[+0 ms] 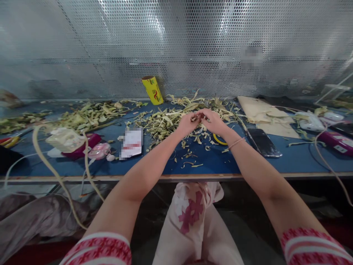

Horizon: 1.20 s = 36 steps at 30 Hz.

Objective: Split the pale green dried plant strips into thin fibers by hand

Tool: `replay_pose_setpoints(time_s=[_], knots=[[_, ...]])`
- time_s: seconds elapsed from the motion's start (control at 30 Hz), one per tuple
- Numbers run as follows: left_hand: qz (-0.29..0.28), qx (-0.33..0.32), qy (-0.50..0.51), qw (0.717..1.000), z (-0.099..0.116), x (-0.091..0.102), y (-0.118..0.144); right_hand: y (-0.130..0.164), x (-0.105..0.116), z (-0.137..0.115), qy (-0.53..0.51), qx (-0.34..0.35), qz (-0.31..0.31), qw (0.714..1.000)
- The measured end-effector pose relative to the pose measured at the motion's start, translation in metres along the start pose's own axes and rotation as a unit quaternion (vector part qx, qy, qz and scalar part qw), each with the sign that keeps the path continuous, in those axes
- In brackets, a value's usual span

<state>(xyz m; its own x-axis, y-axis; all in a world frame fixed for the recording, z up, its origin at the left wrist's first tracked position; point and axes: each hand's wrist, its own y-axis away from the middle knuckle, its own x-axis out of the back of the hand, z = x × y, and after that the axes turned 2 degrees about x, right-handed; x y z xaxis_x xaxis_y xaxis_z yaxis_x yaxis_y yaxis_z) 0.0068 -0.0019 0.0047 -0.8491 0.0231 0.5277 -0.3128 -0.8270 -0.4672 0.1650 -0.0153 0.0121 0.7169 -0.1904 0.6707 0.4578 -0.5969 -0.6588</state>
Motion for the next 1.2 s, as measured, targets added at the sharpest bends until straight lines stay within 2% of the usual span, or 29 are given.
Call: replay_pose_setpoints(time_s=[0.13,0.27,0.37,0.43,0.47,0.53,0.6,0.67,0.73,0.83,1.03,1.2], knots=[[-0.016,-0.014,0.022,1.000,0.000,0.001,0.000,0.002,-0.001,0.001,-0.039,-0.024,-0.001,0.999],[-0.005,0.022,0.079,0.997,-0.005,-0.001,-0.002,-0.005,-0.003,0.004,-0.055,-0.092,0.050,0.993],[0.007,0.078,0.150,0.986,-0.007,-0.002,-0.004,-0.007,0.011,-0.004,0.035,-0.148,0.059,0.987],[0.002,0.130,0.197,0.972,-0.006,-0.002,-0.004,0.003,0.034,-0.013,0.136,-0.192,0.014,0.972],[-0.004,0.146,0.216,0.965,-0.005,-0.001,-0.004,0.013,0.050,-0.017,0.189,-0.235,-0.016,0.953],[-0.009,0.159,0.243,0.957,-0.002,0.000,-0.004,0.045,0.083,-0.019,0.269,-0.346,-0.047,0.898],[-0.012,0.153,0.260,0.953,0.000,0.001,-0.003,0.085,0.113,-0.013,0.322,-0.449,-0.102,0.827],[-0.016,0.134,0.276,0.952,0.002,0.001,-0.001,0.125,0.133,-0.003,0.330,-0.537,-0.181,0.755],[-0.027,0.118,0.288,0.950,0.003,0.002,0.000,0.153,0.141,0.007,0.341,-0.554,-0.211,0.730],[-0.042,0.105,0.288,0.951,0.004,0.002,0.002,0.166,0.135,0.011,0.365,-0.517,-0.197,0.749],[-0.049,0.128,0.266,0.954,0.006,0.002,0.002,0.147,0.113,-0.008,0.402,-0.533,-0.146,0.730],[-0.055,0.123,0.277,0.951,0.002,0.000,-0.001,0.150,0.112,-0.014,0.394,-0.540,-0.125,0.734]])
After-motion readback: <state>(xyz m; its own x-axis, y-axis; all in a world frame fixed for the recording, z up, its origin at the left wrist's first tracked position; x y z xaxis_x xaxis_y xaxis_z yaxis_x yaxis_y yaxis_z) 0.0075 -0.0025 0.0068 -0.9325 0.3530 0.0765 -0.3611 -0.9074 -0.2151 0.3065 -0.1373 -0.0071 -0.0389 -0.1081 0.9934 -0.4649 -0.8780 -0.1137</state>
